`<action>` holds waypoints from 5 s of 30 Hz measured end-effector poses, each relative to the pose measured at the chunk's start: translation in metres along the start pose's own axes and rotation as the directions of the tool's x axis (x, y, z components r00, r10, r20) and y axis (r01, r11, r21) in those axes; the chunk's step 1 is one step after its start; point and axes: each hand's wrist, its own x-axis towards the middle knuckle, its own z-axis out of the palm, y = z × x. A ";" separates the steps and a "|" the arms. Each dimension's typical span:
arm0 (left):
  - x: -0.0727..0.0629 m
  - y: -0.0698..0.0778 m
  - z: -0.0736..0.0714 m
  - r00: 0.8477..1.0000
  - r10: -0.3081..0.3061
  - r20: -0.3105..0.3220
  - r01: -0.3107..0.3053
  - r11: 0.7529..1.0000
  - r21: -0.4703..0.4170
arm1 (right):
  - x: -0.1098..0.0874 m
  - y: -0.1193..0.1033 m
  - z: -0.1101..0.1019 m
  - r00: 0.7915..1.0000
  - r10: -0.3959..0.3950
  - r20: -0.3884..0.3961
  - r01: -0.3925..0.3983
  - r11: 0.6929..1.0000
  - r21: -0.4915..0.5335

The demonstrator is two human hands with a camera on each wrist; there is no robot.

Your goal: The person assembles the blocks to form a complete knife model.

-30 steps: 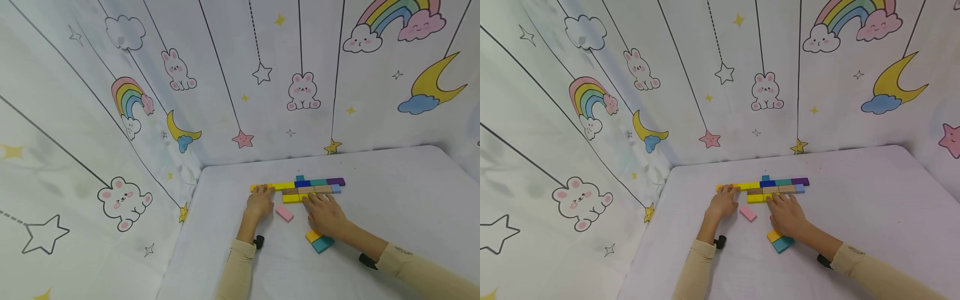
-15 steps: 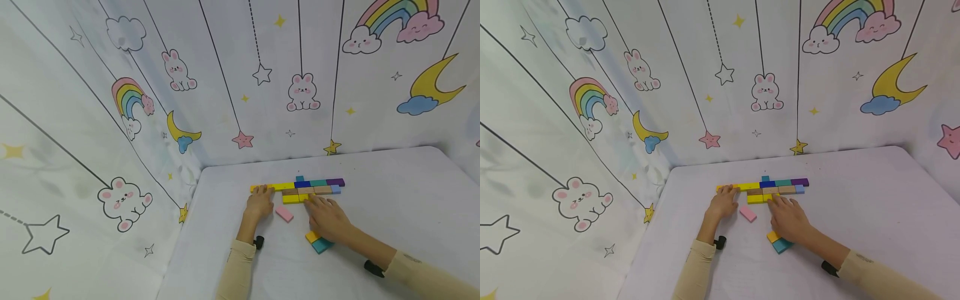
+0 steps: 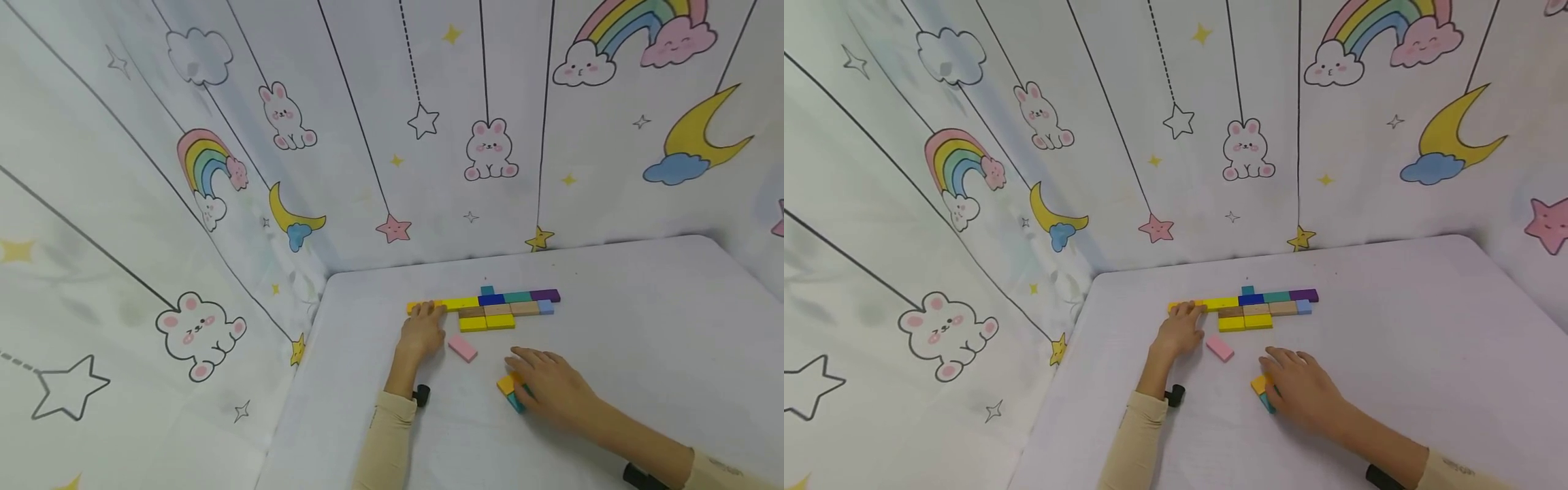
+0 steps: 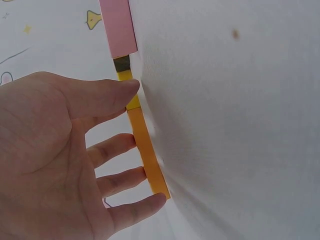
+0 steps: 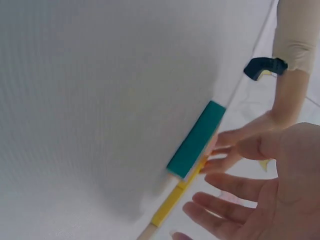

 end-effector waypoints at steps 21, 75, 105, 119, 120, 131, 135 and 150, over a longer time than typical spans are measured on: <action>-0.003 0.000 -0.002 1.000 -0.001 -0.005 0.001 1.000 0.009 | -0.023 -0.013 -0.001 0.996 -0.080 0.047 0.083 0.994 -0.073; -0.003 0.000 0.001 1.000 0.014 -0.024 -0.014 1.000 0.005 | 0.015 0.040 0.000 0.996 0.088 -0.013 -0.089 0.990 -0.110; -0.004 0.000 0.001 1.000 0.012 -0.017 -0.011 1.000 0.009 | 0.040 0.045 0.006 0.991 0.096 -0.091 -0.108 0.984 -0.143; -0.003 -0.001 0.002 1.000 0.012 -0.028 -0.012 1.000 -0.004 | 0.046 0.045 0.007 0.991 0.100 -0.086 -0.112 0.984 -0.141; -0.003 -0.002 0.002 1.000 0.011 -0.027 -0.011 1.000 -0.007 | 0.047 0.044 0.007 0.991 0.102 -0.083 -0.113 0.984 -0.140; -0.002 -0.002 0.002 1.000 0.007 -0.009 -0.007 1.000 -0.014 | 0.056 0.050 0.008 0.989 0.129 -0.074 -0.136 0.985 -0.104; -0.003 -0.002 0.001 1.000 0.008 -0.008 -0.009 1.000 -0.016 | 0.065 0.055 0.003 0.987 0.127 -0.101 -0.131 0.991 -0.037; -0.003 0.000 0.001 1.000 -0.003 -0.007 0.003 1.000 -0.015 | 0.120 0.077 0.010 0.989 -0.068 -0.134 0.074 0.996 0.042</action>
